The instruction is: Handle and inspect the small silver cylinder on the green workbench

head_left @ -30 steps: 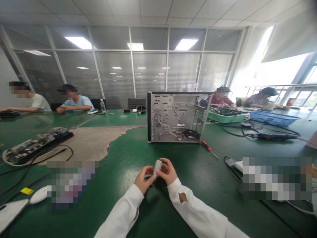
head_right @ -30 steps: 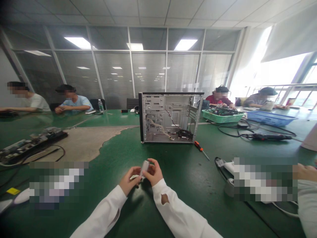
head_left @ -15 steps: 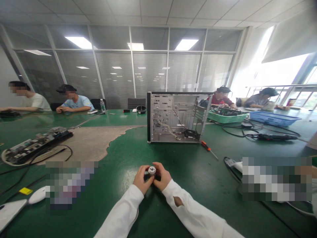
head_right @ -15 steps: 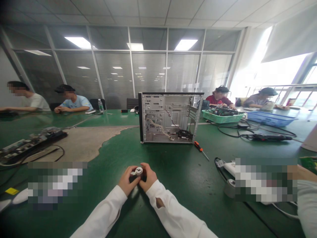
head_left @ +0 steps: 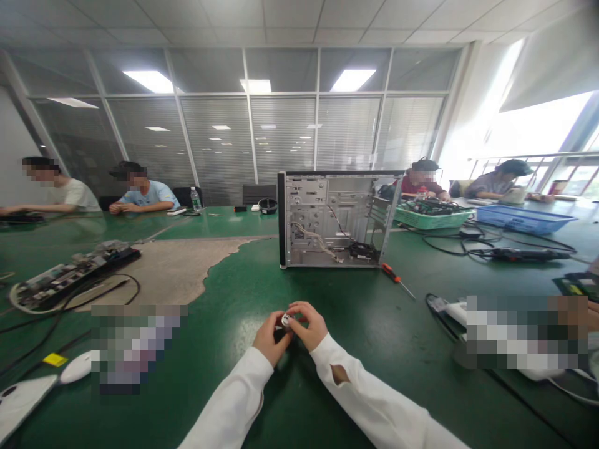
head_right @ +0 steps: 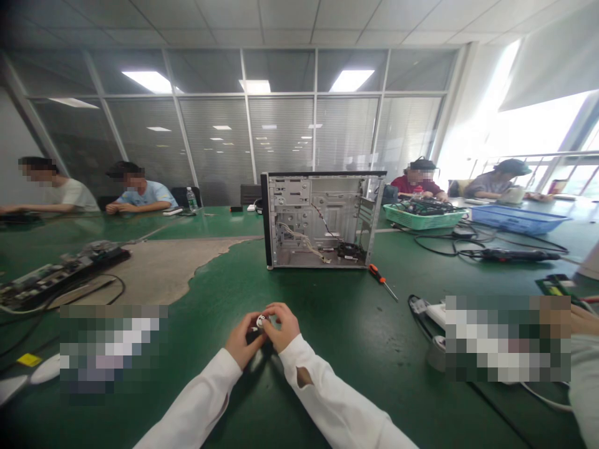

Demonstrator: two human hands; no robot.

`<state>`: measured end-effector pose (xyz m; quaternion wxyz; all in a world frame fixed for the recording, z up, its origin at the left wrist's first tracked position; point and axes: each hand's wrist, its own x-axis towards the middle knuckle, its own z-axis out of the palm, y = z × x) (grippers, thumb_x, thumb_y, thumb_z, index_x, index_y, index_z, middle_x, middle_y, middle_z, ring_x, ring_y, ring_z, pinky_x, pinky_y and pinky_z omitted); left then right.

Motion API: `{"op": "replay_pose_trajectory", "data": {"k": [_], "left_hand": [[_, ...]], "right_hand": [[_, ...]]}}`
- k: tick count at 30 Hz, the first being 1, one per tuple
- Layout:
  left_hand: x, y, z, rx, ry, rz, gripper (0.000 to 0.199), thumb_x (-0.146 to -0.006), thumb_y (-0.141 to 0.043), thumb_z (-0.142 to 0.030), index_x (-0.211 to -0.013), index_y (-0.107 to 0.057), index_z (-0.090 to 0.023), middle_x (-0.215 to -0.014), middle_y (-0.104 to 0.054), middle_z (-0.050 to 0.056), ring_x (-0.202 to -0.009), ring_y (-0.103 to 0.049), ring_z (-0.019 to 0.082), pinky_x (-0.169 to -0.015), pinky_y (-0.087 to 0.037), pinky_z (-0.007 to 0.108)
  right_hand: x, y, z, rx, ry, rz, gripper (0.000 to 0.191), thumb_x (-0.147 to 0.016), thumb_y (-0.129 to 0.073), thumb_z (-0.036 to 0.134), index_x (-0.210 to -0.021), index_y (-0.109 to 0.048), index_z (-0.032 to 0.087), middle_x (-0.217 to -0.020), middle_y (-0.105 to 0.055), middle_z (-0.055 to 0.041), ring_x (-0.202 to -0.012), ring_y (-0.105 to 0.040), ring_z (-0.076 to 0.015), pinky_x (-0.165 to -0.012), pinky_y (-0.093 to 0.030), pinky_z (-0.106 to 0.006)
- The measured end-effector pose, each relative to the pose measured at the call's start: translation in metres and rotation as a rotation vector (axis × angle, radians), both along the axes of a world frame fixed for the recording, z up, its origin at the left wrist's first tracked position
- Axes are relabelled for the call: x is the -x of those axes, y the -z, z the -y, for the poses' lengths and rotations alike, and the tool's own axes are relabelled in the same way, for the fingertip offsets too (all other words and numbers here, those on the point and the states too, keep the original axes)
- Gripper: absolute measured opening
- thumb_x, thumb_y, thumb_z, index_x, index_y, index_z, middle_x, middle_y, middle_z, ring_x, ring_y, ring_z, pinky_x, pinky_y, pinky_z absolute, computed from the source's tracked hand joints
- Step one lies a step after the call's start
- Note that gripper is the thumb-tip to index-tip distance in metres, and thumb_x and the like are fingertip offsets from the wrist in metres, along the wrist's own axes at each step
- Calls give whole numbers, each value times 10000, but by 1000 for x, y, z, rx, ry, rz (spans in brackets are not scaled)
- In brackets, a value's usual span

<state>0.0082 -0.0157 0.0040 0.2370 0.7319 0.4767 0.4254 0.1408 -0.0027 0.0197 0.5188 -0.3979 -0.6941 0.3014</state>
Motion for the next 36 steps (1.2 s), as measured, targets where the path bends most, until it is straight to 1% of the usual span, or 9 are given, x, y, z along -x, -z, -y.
{"op": "replay_pose_trajectory", "data": {"k": [4, 8, 11, 14, 17, 24, 29, 33, 36], "left_hand": [[0, -2, 1, 6, -6, 13, 317, -657, -510, -188, -961, -422, -170, -919, -559, 64, -804, -537, 152, -745, -424, 308], [-2, -6, 4, 30, -31, 11, 322, -636, -521, -183, -946, -436, -163, -907, -569, 64, -802, -541, 154, -742, -421, 309], [-2, -9, 5, 55, -38, 30, 327, -626, -523, -179, -943, -442, -172, -913, -575, 58, -803, -546, 154, -733, -422, 308], [-1, -10, 4, 87, -50, 61, 341, -616, -525, -168, -946, -440, -181, -917, -584, 50, -806, -552, 154, -726, -422, 306], [3, -9, 1, 95, -74, 84, 328, -615, -523, -168, -933, -442, -180, -914, -587, 48, -816, -551, 154, -733, -419, 304], [12, -3, -9, 121, -186, 101, 397, -602, -508, -135, -983, -398, -153, -966, -566, 86, -836, -544, 161, -748, -414, 317], [13, 4, -13, 111, -217, 79, 519, -504, -422, 45, -985, -410, -149, -964, -570, 71, -844, -539, 150, -745, -404, 293], [14, 10, -17, 118, -265, 125, 521, -498, -394, 79, -964, -433, -151, -942, -583, 59, -834, -546, 143, -741, -403, 282], [15, 12, -18, 132, -273, 135, 519, -497, -383, 95, -945, -448, -160, -937, -584, 47, -834, -549, 138, -747, -405, 277]], "right_hand": [[-2, -6, -3, -60, 24, 85, 96, -618, -539, 155, -692, -583, 197, -892, -522, -35, -833, -504, -150, -696, -416, -274], [-5, -14, -7, -121, -14, 156, 91, -609, -537, 118, -661, -578, 180, -885, -525, -44, -846, -496, -155, -764, -388, -299], [-7, -22, -7, -198, -35, 120, 96, -644, -511, 123, -693, -566, 183, -869, -530, -39, -844, -493, -144, -769, -383, -289], [-12, -26, -9, -236, 9, 47, 94, -679, -487, 152, -729, -557, 191, -849, -536, -32, -819, -499, -136, -709, -401, -264], [-23, -16, -15, -226, 73, 72, 83, -681, -492, 181, -726, -560, 194, -836, -539, -32, -803, -503, -139, -678, -406, -261], [-48, 31, -35, -81, 125, 411, 70, -652, -518, 212, -677, -582, 200, -864, -541, -32, -836, -497, -155, -735, -379, -295], [-57, 36, -40, 10, 87, 609, 125, -632, -520, 193, -744, -571, 214, -907, -553, -20, -868, -484, -163, -733, -361, -297], [-63, 38, -37, 25, 147, 647, 282, -621, -462, 90, -865, -542, 205, -970, -535, -41, -921, -449, -182, -739, -338, -318], [-64, 40, -34, 33, 202, 696, 325, -632, -418, 59, -884, -536, 228, -1005, -525, -24, -940, -430, -175, -763, -314, -320]]}}
